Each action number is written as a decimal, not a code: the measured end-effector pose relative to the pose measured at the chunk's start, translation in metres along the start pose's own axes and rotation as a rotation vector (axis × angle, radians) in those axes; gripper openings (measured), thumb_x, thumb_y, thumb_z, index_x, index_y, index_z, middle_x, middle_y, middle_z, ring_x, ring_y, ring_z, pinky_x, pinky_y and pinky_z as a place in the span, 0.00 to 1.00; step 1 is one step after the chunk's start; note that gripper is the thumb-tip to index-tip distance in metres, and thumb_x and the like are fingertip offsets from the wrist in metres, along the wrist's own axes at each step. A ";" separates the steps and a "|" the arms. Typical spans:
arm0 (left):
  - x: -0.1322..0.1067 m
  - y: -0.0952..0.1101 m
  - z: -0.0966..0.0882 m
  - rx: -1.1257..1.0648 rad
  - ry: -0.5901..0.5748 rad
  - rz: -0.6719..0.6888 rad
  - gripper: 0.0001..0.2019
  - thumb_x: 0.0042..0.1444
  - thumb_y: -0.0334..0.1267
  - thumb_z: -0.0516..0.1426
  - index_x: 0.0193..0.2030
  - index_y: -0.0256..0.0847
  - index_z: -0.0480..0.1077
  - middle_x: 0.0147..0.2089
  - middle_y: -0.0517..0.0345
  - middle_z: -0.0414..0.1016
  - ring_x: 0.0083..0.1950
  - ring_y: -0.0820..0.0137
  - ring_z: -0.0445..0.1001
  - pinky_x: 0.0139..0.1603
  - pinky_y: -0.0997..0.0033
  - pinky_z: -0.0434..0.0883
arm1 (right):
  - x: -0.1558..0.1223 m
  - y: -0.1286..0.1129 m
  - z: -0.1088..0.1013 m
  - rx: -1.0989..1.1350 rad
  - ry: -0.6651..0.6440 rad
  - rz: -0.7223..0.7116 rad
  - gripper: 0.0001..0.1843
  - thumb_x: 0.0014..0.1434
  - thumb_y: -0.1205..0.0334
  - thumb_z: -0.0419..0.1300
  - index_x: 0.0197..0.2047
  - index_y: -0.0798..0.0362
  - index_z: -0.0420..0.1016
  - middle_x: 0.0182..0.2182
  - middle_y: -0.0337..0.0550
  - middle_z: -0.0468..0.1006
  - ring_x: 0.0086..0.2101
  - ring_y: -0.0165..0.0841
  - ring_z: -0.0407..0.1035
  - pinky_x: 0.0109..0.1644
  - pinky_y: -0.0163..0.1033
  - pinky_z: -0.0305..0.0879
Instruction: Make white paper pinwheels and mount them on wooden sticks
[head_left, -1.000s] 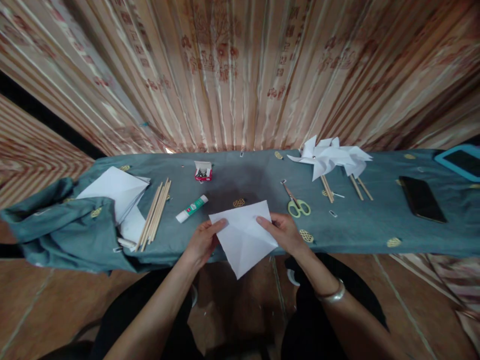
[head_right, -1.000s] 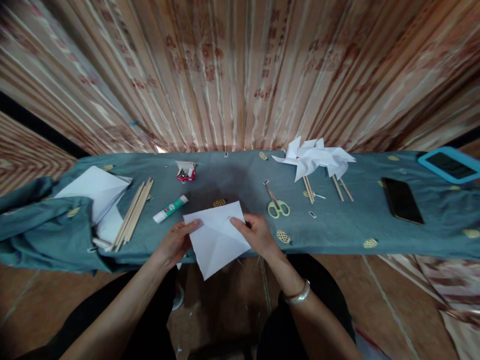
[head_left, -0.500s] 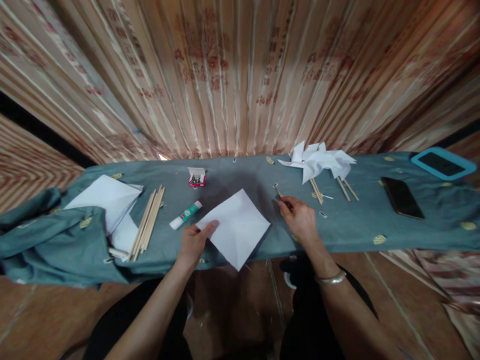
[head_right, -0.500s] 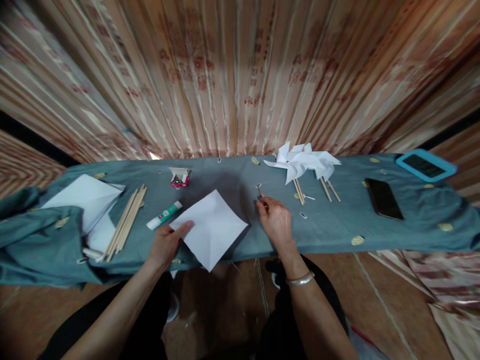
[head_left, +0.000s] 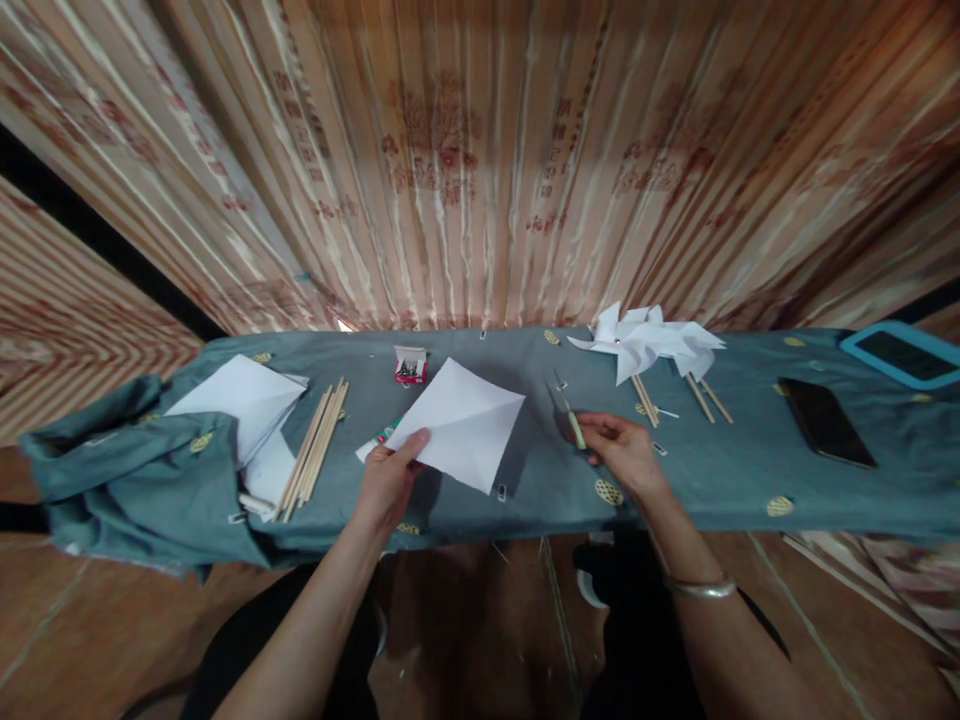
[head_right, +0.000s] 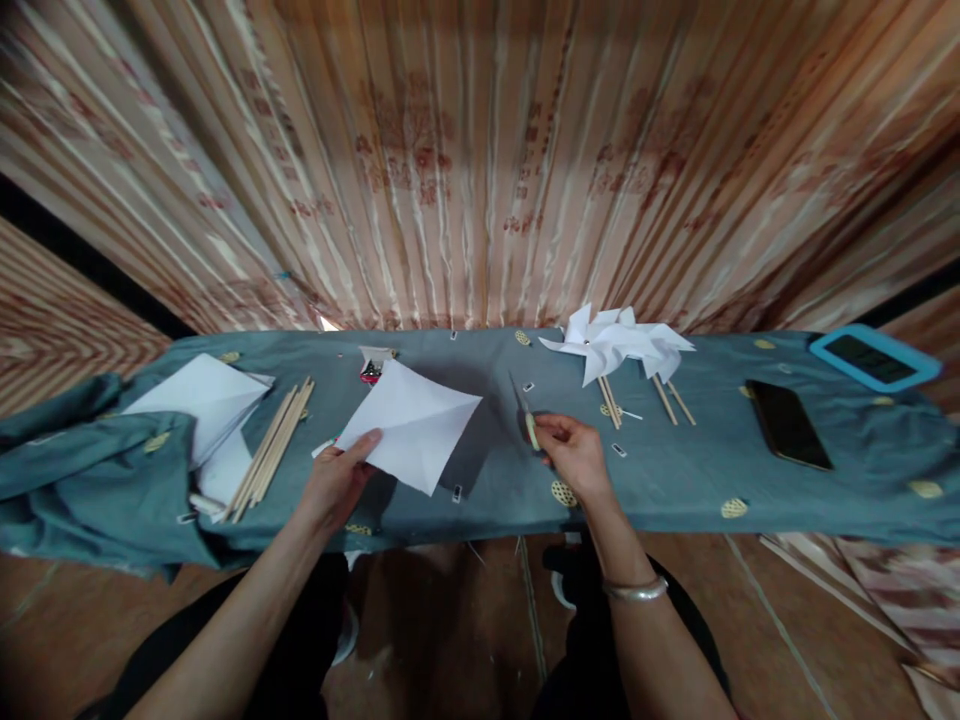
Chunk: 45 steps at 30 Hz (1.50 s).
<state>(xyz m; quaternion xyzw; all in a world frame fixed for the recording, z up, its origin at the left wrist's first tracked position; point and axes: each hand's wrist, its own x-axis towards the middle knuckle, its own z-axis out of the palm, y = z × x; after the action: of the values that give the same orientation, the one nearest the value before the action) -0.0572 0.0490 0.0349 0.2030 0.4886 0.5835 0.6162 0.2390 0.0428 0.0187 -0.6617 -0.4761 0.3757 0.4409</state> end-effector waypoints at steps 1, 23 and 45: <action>0.001 0.001 0.001 -0.020 -0.002 -0.008 0.15 0.34 0.32 0.71 0.31 0.35 0.76 0.33 0.55 0.81 0.32 0.70 0.77 0.35 0.72 0.75 | -0.001 -0.001 0.003 0.212 -0.026 0.046 0.20 0.45 0.48 0.67 0.37 0.53 0.77 0.28 0.46 0.81 0.28 0.37 0.74 0.24 0.35 0.61; 0.012 0.026 -0.008 -0.129 0.060 0.192 0.14 0.36 0.31 0.70 0.32 0.33 0.76 0.36 0.49 0.82 0.48 0.57 0.78 0.54 0.59 0.73 | -0.072 -0.013 0.064 0.331 -0.685 0.085 0.32 0.48 0.41 0.65 0.50 0.53 0.77 0.29 0.42 0.75 0.28 0.29 0.66 0.29 0.34 0.60; 0.011 0.011 -0.006 -0.058 -0.020 0.193 0.16 0.32 0.36 0.71 0.30 0.33 0.76 0.33 0.50 0.81 0.37 0.64 0.79 0.44 0.65 0.74 | -0.071 -0.012 0.069 0.303 -0.712 0.095 0.31 0.47 0.44 0.67 0.50 0.55 0.77 0.28 0.42 0.75 0.27 0.28 0.66 0.28 0.34 0.60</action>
<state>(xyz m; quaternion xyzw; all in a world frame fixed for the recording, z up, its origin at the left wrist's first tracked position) -0.0697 0.0599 0.0378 0.2373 0.4435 0.6519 0.5674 0.1531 -0.0075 0.0127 -0.4388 -0.5071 0.6678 0.3229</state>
